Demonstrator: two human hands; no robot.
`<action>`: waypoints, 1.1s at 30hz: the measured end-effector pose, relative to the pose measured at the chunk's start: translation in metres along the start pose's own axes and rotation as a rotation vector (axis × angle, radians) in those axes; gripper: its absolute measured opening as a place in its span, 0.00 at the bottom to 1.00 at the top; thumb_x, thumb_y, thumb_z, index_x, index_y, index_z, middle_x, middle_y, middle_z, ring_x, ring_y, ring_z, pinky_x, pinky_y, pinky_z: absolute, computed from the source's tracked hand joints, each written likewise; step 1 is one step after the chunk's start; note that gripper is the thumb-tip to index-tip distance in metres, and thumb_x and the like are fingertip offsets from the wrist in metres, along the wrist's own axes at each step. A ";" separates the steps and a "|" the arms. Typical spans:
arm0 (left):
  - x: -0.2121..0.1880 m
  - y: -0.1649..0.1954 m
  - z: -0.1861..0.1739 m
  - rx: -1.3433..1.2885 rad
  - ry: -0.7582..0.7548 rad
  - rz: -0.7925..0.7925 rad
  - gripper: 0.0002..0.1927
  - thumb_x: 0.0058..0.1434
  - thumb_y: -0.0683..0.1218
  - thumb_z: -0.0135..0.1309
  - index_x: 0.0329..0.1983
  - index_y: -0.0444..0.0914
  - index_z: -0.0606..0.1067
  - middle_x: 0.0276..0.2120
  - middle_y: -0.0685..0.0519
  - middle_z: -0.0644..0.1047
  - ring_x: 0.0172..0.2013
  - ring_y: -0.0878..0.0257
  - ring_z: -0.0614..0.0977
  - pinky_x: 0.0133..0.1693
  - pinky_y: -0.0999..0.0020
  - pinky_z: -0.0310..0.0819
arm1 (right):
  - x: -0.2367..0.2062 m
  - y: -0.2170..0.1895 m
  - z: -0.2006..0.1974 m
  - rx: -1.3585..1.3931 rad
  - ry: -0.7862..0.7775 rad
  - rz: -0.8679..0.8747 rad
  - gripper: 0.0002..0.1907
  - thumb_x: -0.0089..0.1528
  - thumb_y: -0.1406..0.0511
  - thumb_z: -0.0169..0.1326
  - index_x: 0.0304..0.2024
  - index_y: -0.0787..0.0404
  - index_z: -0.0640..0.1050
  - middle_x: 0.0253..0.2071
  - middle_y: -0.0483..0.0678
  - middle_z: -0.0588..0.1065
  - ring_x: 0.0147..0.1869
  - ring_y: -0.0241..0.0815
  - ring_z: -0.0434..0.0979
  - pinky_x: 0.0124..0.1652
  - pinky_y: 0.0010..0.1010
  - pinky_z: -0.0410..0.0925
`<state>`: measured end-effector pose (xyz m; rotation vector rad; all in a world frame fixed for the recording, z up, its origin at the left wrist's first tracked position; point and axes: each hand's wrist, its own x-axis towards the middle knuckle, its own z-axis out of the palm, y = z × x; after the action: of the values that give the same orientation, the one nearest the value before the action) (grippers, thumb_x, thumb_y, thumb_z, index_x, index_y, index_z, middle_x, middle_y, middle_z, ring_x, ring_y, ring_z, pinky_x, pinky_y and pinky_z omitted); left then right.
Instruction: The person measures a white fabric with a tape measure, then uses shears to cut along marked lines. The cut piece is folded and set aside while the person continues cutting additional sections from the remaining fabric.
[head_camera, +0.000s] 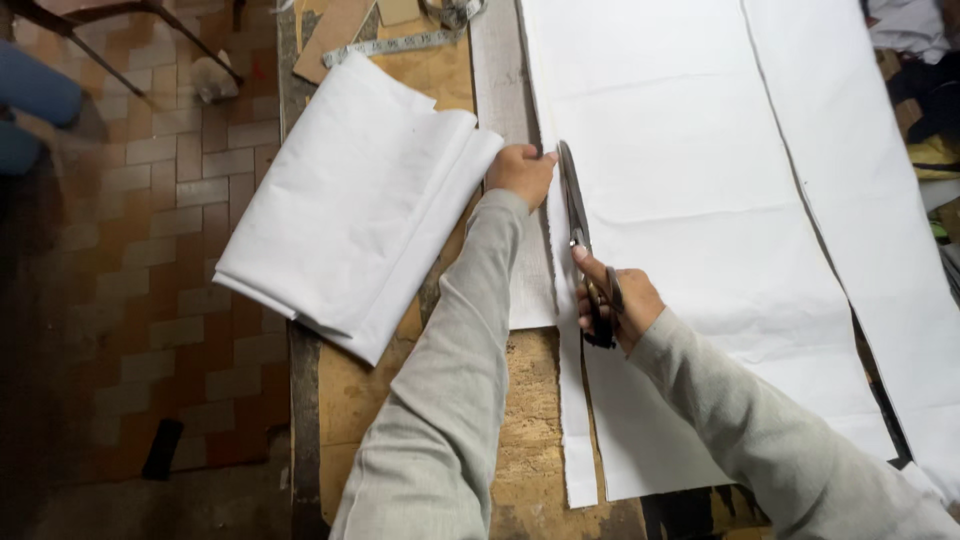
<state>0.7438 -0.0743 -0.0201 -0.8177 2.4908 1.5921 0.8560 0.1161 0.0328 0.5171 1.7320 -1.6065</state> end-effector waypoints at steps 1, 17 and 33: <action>0.005 0.002 -0.002 0.042 -0.067 -0.063 0.28 0.59 0.54 0.61 0.57 0.32 0.74 0.53 0.41 0.79 0.54 0.52 0.80 0.58 0.64 0.71 | 0.002 0.000 0.001 -0.011 0.007 -0.009 0.31 0.56 0.44 0.61 0.27 0.68 0.75 0.16 0.47 0.70 0.16 0.39 0.71 0.19 0.28 0.70; 0.001 0.025 -0.029 0.096 -0.141 -0.130 0.17 0.59 0.50 0.61 0.48 0.37 0.81 0.46 0.47 0.83 0.47 0.56 0.85 0.54 0.64 0.76 | 0.019 0.004 0.007 -0.006 -0.003 0.004 0.28 0.59 0.46 0.58 0.22 0.64 0.75 0.12 0.44 0.67 0.13 0.38 0.69 0.17 0.28 0.68; 0.030 -0.004 -0.034 -0.140 -0.226 -0.096 0.13 0.60 0.49 0.60 0.38 0.34 0.83 0.30 0.48 0.84 0.28 0.63 0.84 0.34 0.69 0.83 | 0.050 -0.044 0.036 -0.159 0.011 0.026 0.36 0.55 0.38 0.55 0.28 0.66 0.77 0.18 0.46 0.70 0.18 0.40 0.72 0.21 0.30 0.70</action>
<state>0.7271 -0.1167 -0.0176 -0.7155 2.1745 1.7337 0.7991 0.0654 0.0279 0.4698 1.8359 -1.4356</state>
